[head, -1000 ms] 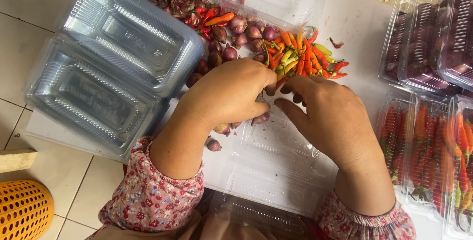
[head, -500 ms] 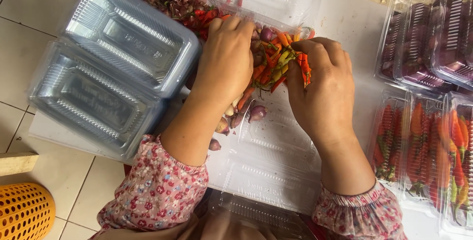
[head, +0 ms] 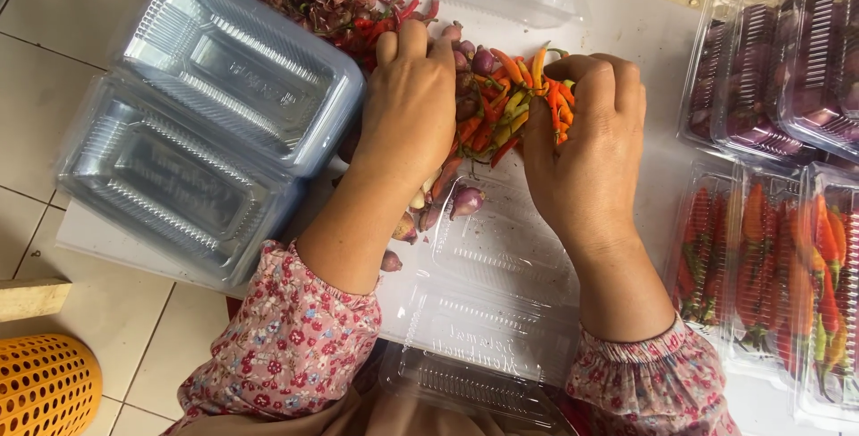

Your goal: Sorting and packing chilies and shallots into plastic containers

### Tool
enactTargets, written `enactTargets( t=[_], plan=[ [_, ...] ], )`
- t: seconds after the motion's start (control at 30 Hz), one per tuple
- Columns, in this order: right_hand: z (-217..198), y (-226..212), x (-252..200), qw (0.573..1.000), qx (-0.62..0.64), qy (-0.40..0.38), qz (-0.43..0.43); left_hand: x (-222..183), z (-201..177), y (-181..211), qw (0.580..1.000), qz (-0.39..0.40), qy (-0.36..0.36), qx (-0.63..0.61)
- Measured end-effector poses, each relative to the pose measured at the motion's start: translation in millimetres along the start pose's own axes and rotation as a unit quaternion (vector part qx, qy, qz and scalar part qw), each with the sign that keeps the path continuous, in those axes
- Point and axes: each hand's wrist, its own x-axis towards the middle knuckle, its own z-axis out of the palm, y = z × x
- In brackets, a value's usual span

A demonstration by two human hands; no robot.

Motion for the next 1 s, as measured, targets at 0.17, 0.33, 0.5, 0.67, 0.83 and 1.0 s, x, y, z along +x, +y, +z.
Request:
enactTargets(
  t=[0.17,0.33,0.5,0.67,0.83,1.0],
  plan=[
    [2.5,1.3,-1.2,1.000,0.002,-0.010,0.004,6.1,-5.8,4.7,0.996,-0.029,-0.085,0.005],
    [5.7,3.0,-3.3,1.000,0.000,-0.020,-0.004,4.7,4.9,0.8,0.999,-0.023,-0.028,0.006],
    [7.0,6.1,-5.0,1.000,0.001,-0.027,0.004,4.3,8.2,-0.3,0.999,-0.032,-0.021,0.034],
    [6.4,7.5,-5.6,1.000,0.005,-0.024,0.003,1.3,4.2,3.0,0.998,-0.040,-0.049,0.016],
    [3.7,7.2,-5.7,1.000,0.008,-0.022,-0.004,1.5,-13.0,7.4,0.997,-0.038,-0.062,-0.040],
    [2.1,10.6,-6.9,1.000,0.000,-0.016,-0.007,3.1,-22.8,11.2,0.995,-0.065,-0.077,-0.019]
  ],
)
